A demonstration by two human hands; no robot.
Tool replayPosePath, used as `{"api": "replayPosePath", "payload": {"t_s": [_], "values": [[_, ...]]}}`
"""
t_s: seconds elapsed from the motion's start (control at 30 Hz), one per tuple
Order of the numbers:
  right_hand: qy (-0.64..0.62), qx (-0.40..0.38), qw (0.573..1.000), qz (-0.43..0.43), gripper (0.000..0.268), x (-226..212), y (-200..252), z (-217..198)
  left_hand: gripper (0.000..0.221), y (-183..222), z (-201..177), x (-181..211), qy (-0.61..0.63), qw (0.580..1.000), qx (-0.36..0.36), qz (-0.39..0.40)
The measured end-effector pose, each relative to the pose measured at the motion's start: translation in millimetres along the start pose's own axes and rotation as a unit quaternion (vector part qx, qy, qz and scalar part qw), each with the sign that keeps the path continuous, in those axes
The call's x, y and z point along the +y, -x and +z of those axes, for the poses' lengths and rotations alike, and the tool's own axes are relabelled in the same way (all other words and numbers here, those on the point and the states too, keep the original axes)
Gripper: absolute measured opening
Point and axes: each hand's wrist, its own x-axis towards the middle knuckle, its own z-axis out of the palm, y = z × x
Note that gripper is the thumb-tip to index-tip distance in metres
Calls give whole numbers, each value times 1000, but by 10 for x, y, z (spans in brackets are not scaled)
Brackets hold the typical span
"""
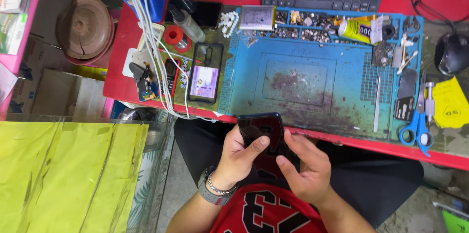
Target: The person applies adhesive from a tube to the edges of a smartphone back cover. They then align and press the cover onto the phone's chassis, securing the device.
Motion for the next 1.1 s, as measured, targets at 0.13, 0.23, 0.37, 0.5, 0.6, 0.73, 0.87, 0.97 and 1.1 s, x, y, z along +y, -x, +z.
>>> {"api": "replayPosePath", "payload": {"t_s": [0.13,0.23,0.37,0.5,0.6,0.73,0.87,0.97,1.1], "values": [[43,18,999,-12,46,-71,47,46,34,12,-7,26,14,1000,-1,1],[92,52,994,-8,43,-44,91,51,33,5,-3,4,50,999,6,-16],[101,31,994,-10,46,-2,90,25,37,-40,-31,68,31,999,3,-14],[138,21,990,-15,52,16,73,27,33,-66,-71,94,-20,1000,-15,15],[140,8,990,-2,57,21,62,36,31,-90,-92,135,-30,999,-34,17],[137,-5,990,-4,57,-62,36,77,27,-73,-120,41,28,999,-22,-5],[52,1,996,68,43,-31,50,74,41,-74,-169,-138,173,984,27,-44],[-34,-9,981,192,39,-6,-44,45,39,-96,-166,-137,176,983,36,-45],[33,-86,960,263,32,157,-154,25,31,-138,-110,-136,98,993,57,-43]]}}
